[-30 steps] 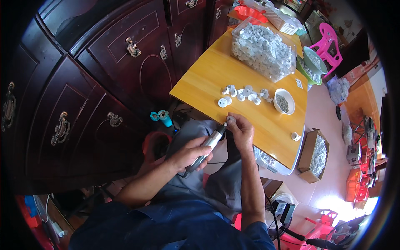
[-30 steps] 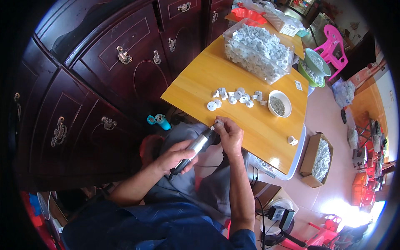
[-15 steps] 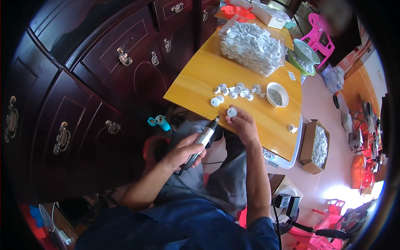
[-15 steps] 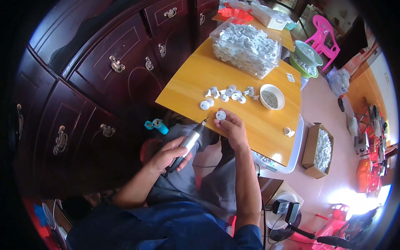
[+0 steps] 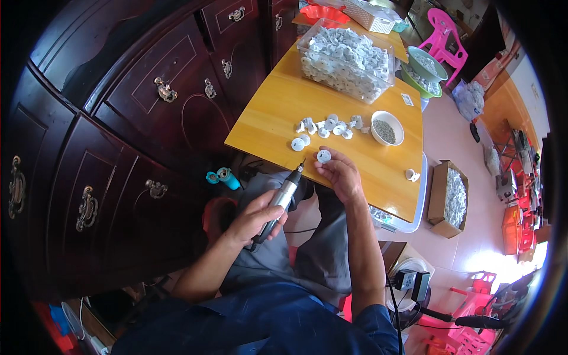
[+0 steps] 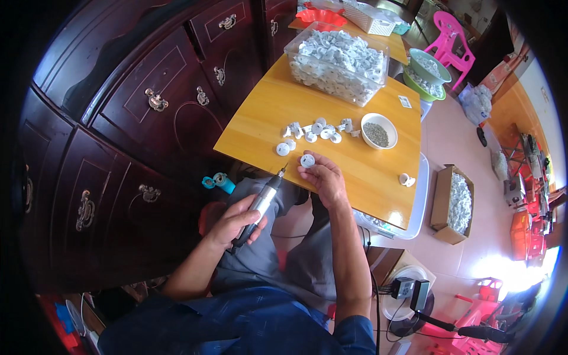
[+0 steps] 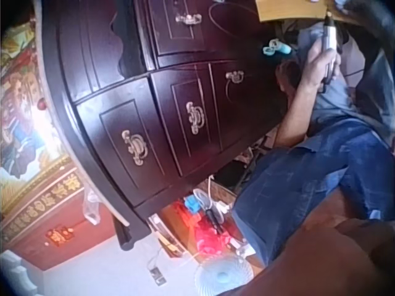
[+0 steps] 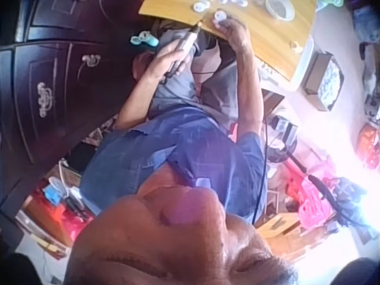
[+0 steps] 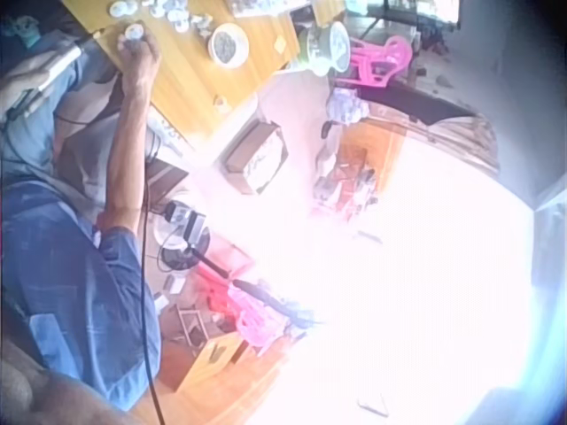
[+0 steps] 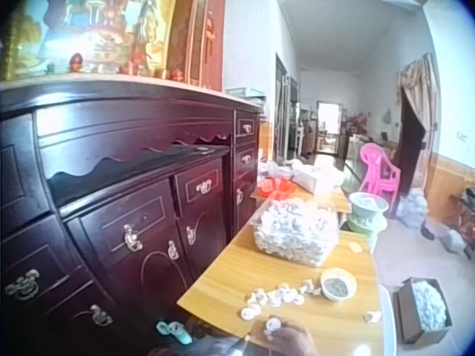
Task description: The recorder is assembling small plastic and metal components using a hand tool.
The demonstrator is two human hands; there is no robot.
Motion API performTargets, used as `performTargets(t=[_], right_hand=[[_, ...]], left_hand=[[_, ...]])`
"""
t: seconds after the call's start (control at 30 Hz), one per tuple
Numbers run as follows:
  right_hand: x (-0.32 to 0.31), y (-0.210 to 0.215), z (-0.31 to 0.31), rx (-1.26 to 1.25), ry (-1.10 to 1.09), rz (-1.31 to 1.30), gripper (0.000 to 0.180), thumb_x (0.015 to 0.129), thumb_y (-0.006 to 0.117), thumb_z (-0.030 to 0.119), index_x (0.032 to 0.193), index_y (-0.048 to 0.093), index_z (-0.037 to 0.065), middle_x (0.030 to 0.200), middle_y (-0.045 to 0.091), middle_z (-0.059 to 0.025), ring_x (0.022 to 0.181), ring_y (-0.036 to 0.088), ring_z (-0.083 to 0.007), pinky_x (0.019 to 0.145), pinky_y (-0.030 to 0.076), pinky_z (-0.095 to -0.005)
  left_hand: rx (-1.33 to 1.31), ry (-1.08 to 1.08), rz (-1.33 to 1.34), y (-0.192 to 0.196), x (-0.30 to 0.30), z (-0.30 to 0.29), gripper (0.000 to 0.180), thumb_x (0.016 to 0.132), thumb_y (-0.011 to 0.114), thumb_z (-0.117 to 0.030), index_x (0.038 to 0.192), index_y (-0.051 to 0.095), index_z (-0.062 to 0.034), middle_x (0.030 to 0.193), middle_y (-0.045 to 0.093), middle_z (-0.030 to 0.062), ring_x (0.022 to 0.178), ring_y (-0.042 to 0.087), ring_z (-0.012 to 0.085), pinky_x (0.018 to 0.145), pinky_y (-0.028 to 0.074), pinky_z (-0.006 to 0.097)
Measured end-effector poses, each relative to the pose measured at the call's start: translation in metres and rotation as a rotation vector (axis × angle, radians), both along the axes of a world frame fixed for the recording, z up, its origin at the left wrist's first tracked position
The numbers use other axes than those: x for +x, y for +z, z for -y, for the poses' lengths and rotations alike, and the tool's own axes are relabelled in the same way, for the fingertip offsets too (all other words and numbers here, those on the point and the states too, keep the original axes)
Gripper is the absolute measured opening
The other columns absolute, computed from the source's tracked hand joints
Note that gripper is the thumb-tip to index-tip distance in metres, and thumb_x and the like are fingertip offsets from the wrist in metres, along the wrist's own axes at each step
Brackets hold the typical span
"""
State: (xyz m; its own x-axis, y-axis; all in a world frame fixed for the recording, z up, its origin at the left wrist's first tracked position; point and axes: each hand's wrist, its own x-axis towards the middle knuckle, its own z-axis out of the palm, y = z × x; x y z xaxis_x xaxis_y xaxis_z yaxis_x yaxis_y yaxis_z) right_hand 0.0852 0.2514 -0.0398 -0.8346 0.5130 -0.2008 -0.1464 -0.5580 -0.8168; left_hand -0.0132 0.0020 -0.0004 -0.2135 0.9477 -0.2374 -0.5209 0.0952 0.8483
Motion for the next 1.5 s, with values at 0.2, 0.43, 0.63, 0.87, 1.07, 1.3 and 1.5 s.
performTargets(t=[0.2,0.43,0.63,0.87,1.07,1.3,1.5], right_hand=[[-0.001,-0.001,0.004,0.040,-0.059,0.026,0.034,0.093,0.050,-0.001,0.126,0.054,-0.007,0.112,0.066,-0.0167,0.090,0.067,-0.0191,0.081,0.057,-0.0276],[-0.003,-0.005,0.010,0.134,-0.123,0.051,0.031,0.096,0.055,0.005,0.125,0.056,-0.005,0.108,0.067,-0.0134,0.088,0.067,-0.0169,0.079,0.057,-0.0259],[-0.004,-0.005,0.013,0.157,-0.152,0.070,0.030,0.095,0.059,0.007,0.122,0.058,-0.005,0.106,0.068,-0.0118,0.086,0.067,-0.0154,0.077,0.057,-0.0249],[-0.005,-0.003,0.019,0.185,-0.188,0.100,0.026,0.096,0.058,0.007,0.119,0.060,-0.004,0.101,0.068,-0.0101,0.080,0.065,-0.0131,0.073,0.056,-0.0240],[-0.006,0.000,0.019,0.224,-0.168,0.083,0.024,0.097,0.056,0.008,0.117,0.061,-0.004,0.100,0.067,-0.0101,0.077,0.065,-0.0128,0.072,0.056,-0.0249],[-0.008,0.003,0.018,0.180,-0.198,0.118,0.024,0.097,0.057,0.011,0.115,0.062,-0.003,0.097,0.068,-0.0094,0.077,0.065,-0.0131,0.071,0.056,-0.0248],[-0.008,-0.001,0.018,0.194,-0.214,0.108,0.025,0.096,0.059,0.012,0.116,0.062,-0.003,0.098,0.068,-0.0093,0.076,0.065,-0.0135,0.070,0.056,-0.0247]], left_hand=[[0.001,0.000,0.007,0.002,0.001,0.002,0.044,0.094,0.056,-0.025,0.130,0.044,-0.0028,0.084,0.057,0.0037,0.059,0.054,0.0085,0.049,0.044,0.023],[0.007,-0.001,0.010,0.002,0.002,0.001,0.041,0.093,0.058,-0.027,0.125,0.046,-0.0041,0.082,0.056,0.0040,0.056,0.054,0.0098,0.048,0.044,0.024],[0.007,0.004,0.015,0.003,0.002,0.001,0.039,0.093,0.059,-0.027,0.123,0.047,-0.0048,0.081,0.056,0.0039,0.055,0.054,0.0100,0.047,0.044,0.024],[-0.005,0.006,0.013,0.006,0.002,0.002,0.042,0.093,0.058,-0.025,0.126,0.045,-0.0042,0.081,0.056,0.0039,0.056,0.054,0.0100,0.048,0.044,0.023],[-0.001,0.004,0.004,0.006,0.001,0.001,0.042,0.093,0.056,-0.023,0.128,0.043,-0.0032,0.080,0.056,0.0040,0.056,0.054,0.0096,0.048,0.044,0.023],[0.022,0.001,0.005,0.006,0.000,0.002,0.042,0.093,0.057,-0.025,0.127,0.044,-0.0034,0.080,0.056,0.0040,0.056,0.054,0.0094,0.048,0.044,0.023],[0.024,-0.001,0.003,0.008,0.000,0.001,0.042,0.093,0.057,-0.025,0.126,0.044,-0.0036,0.081,0.056,0.0039,0.056,0.054,0.0094,0.048,0.044,0.023]])
